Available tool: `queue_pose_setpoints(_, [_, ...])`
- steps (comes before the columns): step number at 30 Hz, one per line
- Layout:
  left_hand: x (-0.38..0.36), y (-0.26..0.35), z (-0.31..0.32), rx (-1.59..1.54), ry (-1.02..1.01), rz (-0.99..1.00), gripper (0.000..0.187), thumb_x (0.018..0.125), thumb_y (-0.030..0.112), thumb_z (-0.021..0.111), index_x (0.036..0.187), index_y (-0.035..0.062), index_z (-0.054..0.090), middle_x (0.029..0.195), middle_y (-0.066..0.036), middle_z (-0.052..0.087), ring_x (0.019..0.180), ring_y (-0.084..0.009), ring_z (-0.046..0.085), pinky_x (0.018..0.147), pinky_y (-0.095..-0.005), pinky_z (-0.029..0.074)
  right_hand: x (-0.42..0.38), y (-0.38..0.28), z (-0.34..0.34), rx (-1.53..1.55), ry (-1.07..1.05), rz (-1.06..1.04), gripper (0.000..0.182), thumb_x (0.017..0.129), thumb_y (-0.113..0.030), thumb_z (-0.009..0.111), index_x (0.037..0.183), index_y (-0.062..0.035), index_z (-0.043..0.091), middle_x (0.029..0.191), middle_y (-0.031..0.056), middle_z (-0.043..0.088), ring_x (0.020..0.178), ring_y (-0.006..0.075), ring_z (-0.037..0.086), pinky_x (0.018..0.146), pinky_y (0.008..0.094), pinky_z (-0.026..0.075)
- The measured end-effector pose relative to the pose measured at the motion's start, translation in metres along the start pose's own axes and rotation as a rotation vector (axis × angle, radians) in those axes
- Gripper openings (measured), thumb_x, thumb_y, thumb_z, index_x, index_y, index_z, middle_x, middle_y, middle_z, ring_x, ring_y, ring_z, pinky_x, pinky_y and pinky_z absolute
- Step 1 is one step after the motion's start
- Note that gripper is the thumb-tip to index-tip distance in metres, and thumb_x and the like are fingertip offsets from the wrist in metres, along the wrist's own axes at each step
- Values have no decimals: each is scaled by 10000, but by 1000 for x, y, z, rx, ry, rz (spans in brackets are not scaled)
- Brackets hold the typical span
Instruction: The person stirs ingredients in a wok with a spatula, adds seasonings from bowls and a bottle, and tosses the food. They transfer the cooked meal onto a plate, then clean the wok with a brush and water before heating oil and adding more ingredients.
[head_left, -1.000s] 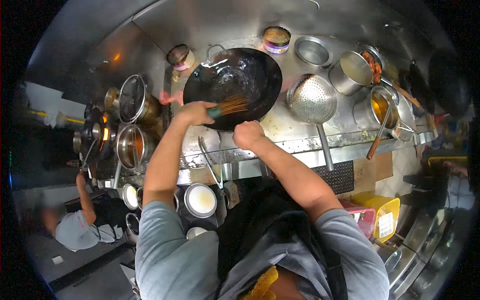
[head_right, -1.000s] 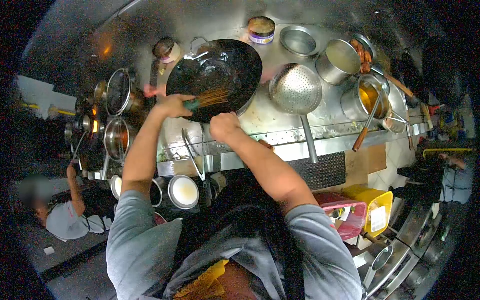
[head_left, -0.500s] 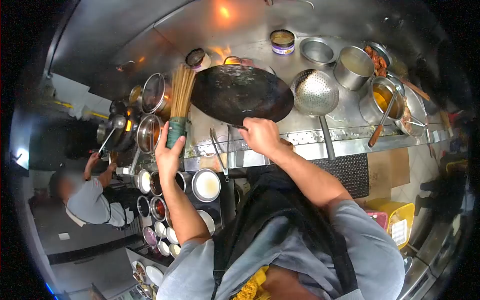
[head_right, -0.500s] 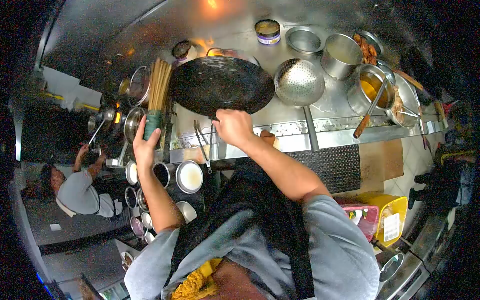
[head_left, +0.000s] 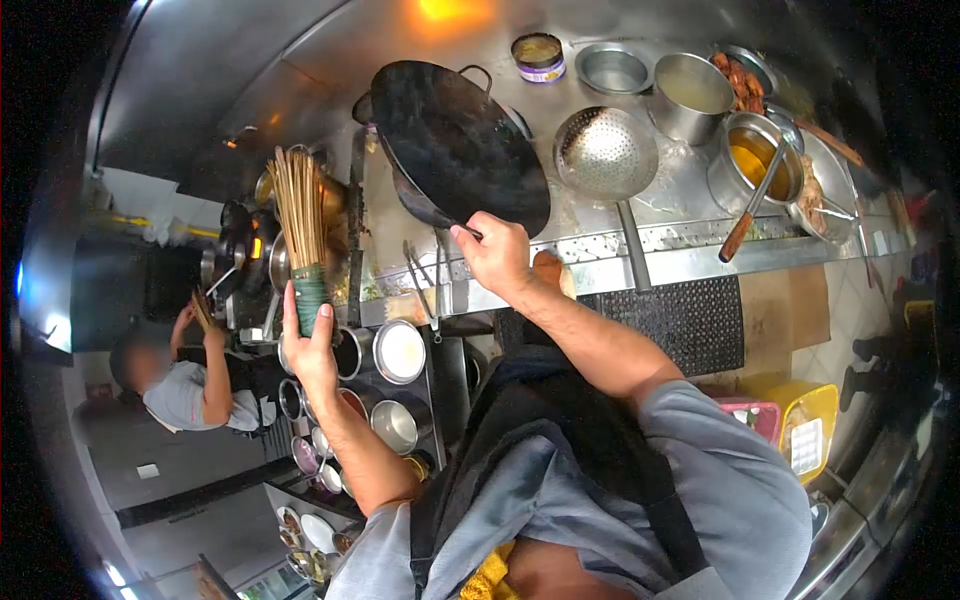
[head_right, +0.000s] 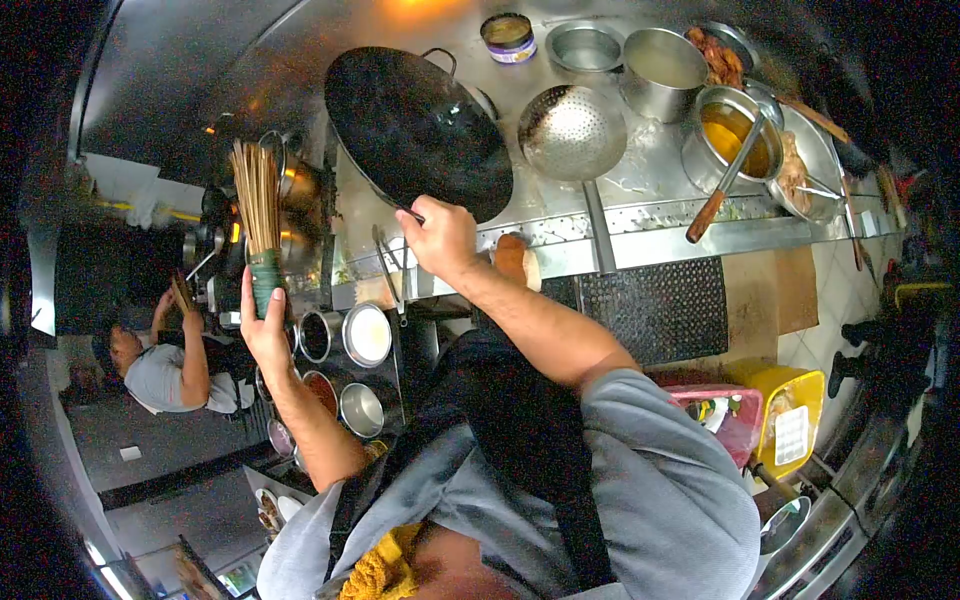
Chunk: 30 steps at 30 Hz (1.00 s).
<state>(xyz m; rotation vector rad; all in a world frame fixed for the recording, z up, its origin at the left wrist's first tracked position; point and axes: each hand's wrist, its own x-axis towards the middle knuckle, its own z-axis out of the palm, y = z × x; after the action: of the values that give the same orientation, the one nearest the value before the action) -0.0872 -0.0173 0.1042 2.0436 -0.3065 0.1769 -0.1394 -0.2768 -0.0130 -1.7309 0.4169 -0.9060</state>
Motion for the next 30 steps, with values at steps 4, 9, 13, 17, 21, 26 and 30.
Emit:
queue_pose_setpoints(4, [18, -2, 12, -77, 16, 15, 630, 876, 24, 681, 1455, 18, 433, 1201, -62, 598, 973, -117, 570, 896, -246, 456, -3, 6, 0, -4, -9, -41, 226, 826, -195, 733, 721, -33, 615, 629, 173, 590, 552, 362, 599, 481, 409, 432])
queue_pose_setpoints(9, [65, 9, 25, -114, 56, 150, 651, 874, 31, 683, 1466, 8, 413, 1248, -95, 588, 1042, -147, 572, 948, -271, 445, -3, 27, 16, -218, -223, -243, 246, 814, -223, 709, 674, -69, 578, 639, 128, 617, 581, 334, 629, 514, 434, 482])
queue_pose_setpoints(13, [134, 8, 28, -64, 23, 275, 630, 874, 82, 700, 1441, -8, 442, 1253, -100, 591, 1052, -149, 572, 953, -275, 441, 12, 53, 44, -448, -417, -418, 180, 793, -206, 654, 668, -90, 597, 650, 99, 657, 591, 297, 663, 559, 417, 531])
queue_pose_setpoints(17, [233, 9, 40, 66, 14, 410, 636, 874, 182, 736, 1426, 12, 471, 1310, -132, 586, 1117, -177, 572, 988, -298, 422, 31, 81, 85, -558, -532, -405, 121, 760, -182, 631, 684, -89, 620, 686, 114, 679, 614, 297, 676, 607, 430, 537])
queue_pose_setpoints(21, [346, 3, 71, 154, 104, 377, 742, 842, 358, 755, 1439, 33, 458, 1301, -186, 614, 1145, -221, 605, 996, -316, 431, 48, 102, 118, -658, -564, -281, 122, 771, -198, 628, 704, -96, 634, 715, 120, 691, 656, 305, 684, 688, 445, 527])
queue_pose_setpoints(26, [408, -101, 201, 112, 430, 454, 774, 843, 363, 708, 1461, 16, 395, 1393, -228, 530, 1279, -356, 528, 1068, -395, 407, 45, 108, 131, -698, -606, -211, 128, 802, -205, 629, 748, -90, 639, 715, 110, 692, 668, 296, 684, 703, 441, 512])
queue_pose_setpoints(30, [387, -212, 269, 766, -315, 29, 805, 803, 463, 687, 1488, 166, 386, 1291, -234, 595, 1215, -395, 557, 1036, -458, 436, 44, 105, 129, -715, -633, -212, 171, 827, -235, 632, 760, -78, 637, 735, 114, 695, 700, 301, 684, 722, 441, 506])
